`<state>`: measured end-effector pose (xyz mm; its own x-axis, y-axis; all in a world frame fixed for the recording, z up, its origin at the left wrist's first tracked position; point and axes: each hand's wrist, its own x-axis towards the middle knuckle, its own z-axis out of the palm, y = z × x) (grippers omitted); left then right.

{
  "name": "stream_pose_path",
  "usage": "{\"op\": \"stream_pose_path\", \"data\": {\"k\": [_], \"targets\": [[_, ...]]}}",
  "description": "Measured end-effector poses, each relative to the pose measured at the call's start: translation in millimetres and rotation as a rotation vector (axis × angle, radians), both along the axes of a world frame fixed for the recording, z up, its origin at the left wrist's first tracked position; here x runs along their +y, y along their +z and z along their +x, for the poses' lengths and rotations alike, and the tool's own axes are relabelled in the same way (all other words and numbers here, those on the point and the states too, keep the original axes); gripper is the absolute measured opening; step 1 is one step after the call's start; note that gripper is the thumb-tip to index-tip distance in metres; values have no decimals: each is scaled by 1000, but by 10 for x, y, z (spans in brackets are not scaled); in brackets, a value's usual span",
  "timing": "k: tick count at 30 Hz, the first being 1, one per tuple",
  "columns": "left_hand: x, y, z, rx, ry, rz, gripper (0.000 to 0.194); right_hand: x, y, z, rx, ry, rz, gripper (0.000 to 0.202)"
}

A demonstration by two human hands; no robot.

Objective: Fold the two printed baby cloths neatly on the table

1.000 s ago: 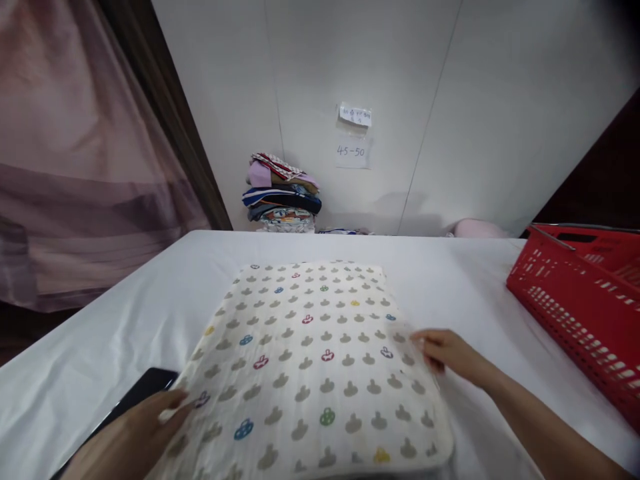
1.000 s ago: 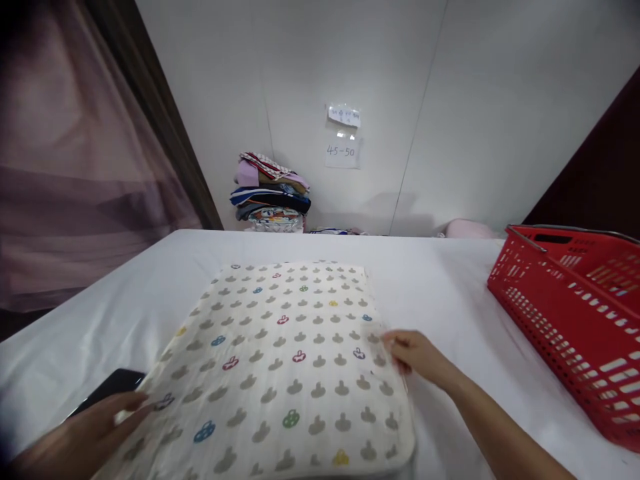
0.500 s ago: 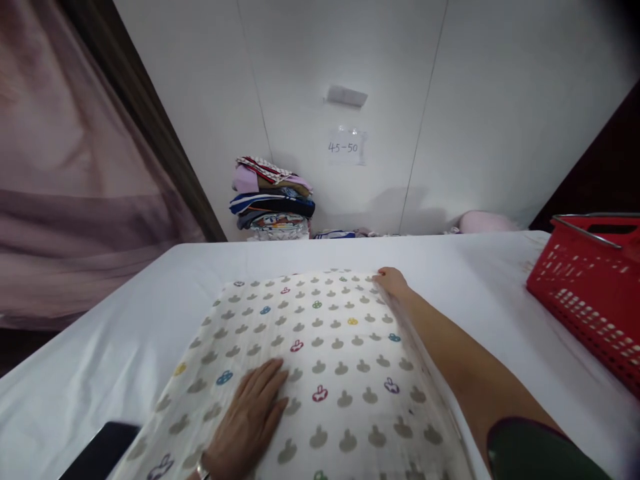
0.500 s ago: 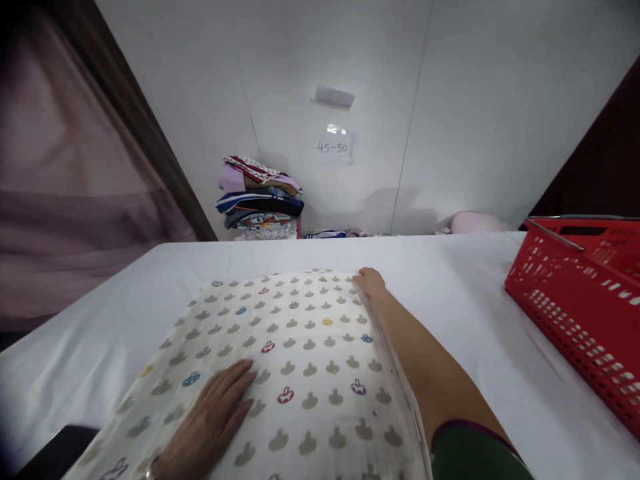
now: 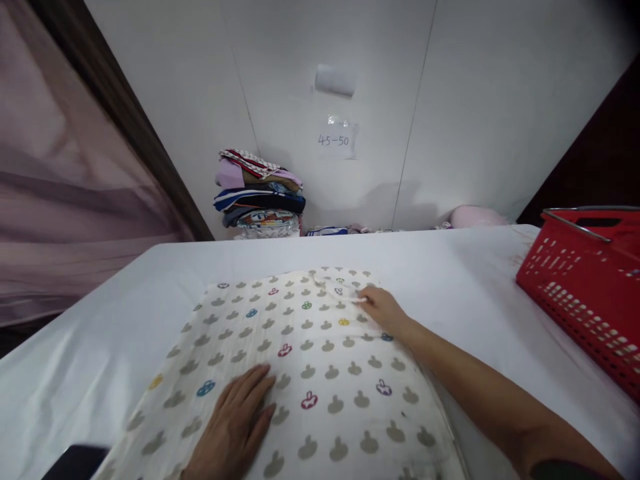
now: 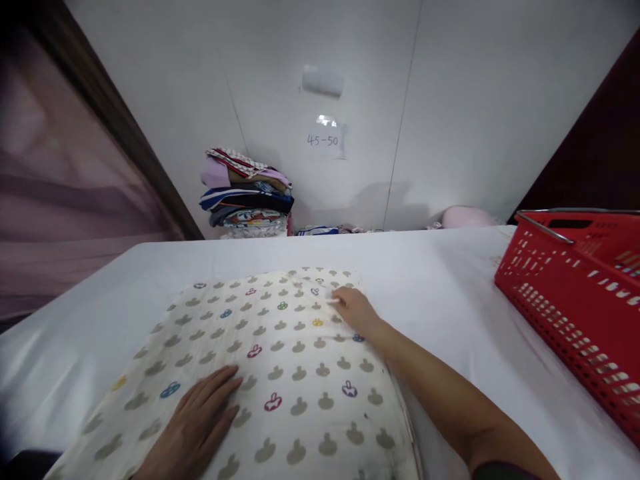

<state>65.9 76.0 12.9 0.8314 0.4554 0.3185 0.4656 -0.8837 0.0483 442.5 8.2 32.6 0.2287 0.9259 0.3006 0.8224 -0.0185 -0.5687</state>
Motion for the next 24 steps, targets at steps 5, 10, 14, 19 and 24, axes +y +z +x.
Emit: {"op": "stream_pose_path", "data": {"k": [5, 10, 14, 19, 24], "targets": [[-11, 26, 4, -9, 17, -14, 42, 350, 33, 507, 102, -498, -190, 21], [-10, 37, 5, 5, 14, -42, 41, 577, -40, 725, 43, -563, -324, 21], [-23, 52, 12, -2, 20, -63, 38, 670, -48, 723, 13, -585, -379, 21], [-137, 130, 41, -31, 24, -145, 35, 686, 16, 703, -17, -537, -361, 14], [-130, 198, 32, -134, 49, -291, 29, 716, -133, 947, 184, -530, -114, 16]]}}
